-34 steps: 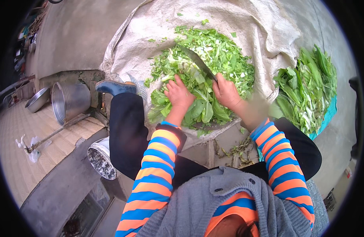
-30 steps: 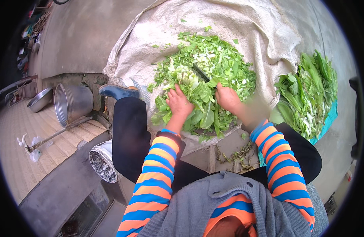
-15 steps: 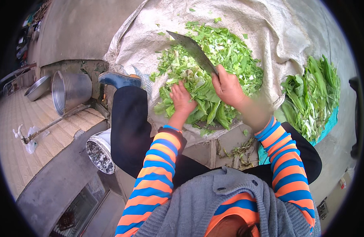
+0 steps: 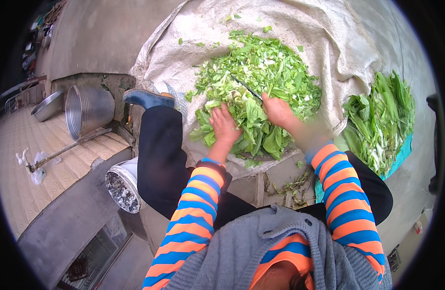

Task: The person sits on the ground and uses a large knife to chop leafy green vegetables on a white sack. They repeatedly gather bunches of greens, cut them into smaller pieces, and place the chopped pieces back onto the sack.

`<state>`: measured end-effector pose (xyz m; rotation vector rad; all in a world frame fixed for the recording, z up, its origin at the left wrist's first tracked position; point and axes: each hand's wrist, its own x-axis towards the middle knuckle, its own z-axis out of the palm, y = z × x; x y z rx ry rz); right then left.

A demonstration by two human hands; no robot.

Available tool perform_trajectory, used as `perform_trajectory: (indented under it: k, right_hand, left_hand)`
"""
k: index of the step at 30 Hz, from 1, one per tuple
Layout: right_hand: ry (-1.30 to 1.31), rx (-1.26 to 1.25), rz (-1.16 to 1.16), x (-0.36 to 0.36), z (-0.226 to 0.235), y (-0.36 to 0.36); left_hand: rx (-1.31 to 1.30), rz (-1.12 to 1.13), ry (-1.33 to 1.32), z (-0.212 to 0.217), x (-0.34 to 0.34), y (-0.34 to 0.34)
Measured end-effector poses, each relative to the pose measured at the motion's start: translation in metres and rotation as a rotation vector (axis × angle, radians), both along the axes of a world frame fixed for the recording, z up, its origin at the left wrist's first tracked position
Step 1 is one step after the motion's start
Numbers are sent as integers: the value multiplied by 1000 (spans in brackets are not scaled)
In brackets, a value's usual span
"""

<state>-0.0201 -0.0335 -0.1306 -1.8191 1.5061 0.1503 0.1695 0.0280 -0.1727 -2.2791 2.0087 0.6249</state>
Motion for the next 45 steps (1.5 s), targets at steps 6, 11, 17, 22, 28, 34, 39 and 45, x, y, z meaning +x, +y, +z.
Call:
perform_trajectory:
  k: [6, 11, 17, 22, 28, 34, 39, 45]
  right_hand:
    - [-232, -352, -205, -49, 12, 20]
    - [-204, -224, -616, -84, 23, 66]
    - [-308, -87, -781, -91, 26, 104]
    - [-359, 41, -978, -90, 28, 116]
    - [-199, -315, -637, -86, 16, 114]
    - [-446, 18, -831, -67, 0, 121]
    - [-398, 250, -801, -37, -4, 122]
    - [-610, 505, -849, 6, -11, 79]
  left_hand:
    - [-153, -14, -250, 31, -23, 4]
    - [-57, 0, -119, 65, -48, 18]
    - [203, 23, -72, 66, -111, 45]
    - [111, 59, -140, 18, -124, 35]
    - [-27, 47, -228, -20, -73, 16]
    - [-58, 41, 69, -28, 18, -22]
    - [358, -5, 583, -36, 106, -79]
    - [463, 73, 732, -61, 131, -83]
